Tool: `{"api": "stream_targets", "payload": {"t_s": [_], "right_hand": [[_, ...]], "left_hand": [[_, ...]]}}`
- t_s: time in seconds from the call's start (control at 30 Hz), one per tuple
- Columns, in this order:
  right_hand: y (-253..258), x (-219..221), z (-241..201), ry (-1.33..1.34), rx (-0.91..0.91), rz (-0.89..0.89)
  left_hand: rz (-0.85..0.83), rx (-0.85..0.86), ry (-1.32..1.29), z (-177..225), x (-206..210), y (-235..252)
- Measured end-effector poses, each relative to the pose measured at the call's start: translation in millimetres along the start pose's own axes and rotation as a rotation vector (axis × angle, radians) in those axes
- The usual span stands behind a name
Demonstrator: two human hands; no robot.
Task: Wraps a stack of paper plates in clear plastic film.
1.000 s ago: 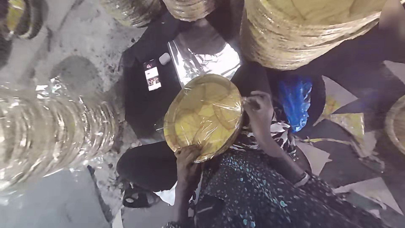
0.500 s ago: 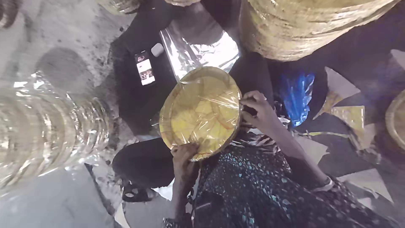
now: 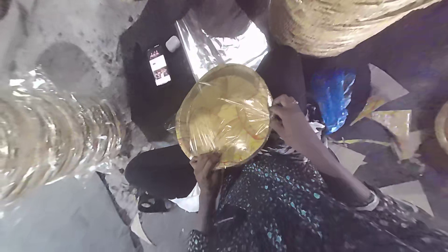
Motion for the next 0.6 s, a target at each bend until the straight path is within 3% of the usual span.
{"api": "stream_targets", "payload": {"t_s": [0.23,0.43,0.5,0.6], "right_hand": [[-15.4,-6.8,19.2,0.242,-0.044,-0.149],[-18.0,-16.3,30.4,0.252,-0.109,-0.356],[-16.9,-19.6,30.7,0.211,-0.136,-0.329],[-17.8,-27.0,25.4,0.154,-0.165,-0.143]], "left_hand": [[0.062,-0.048,-0.079,-1.7,6.8,-1.7],[0.05,-0.065,-0.104,-3.1,15.9,-0.5],[0.028,-0.076,-0.116,-3.0,16.4,-0.5],[0.037,-0.075,-0.141,-2.6,20.7,-1.3]]}}
Point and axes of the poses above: each hand's wrist, its own y-axis towards the middle knuckle, its own x-axis out of the palm, z = x × y, the point moved 5 cm from there along y, towards the middle knuckle, and after that the axes turned 14 degrees about x, right-handed, at the moved point
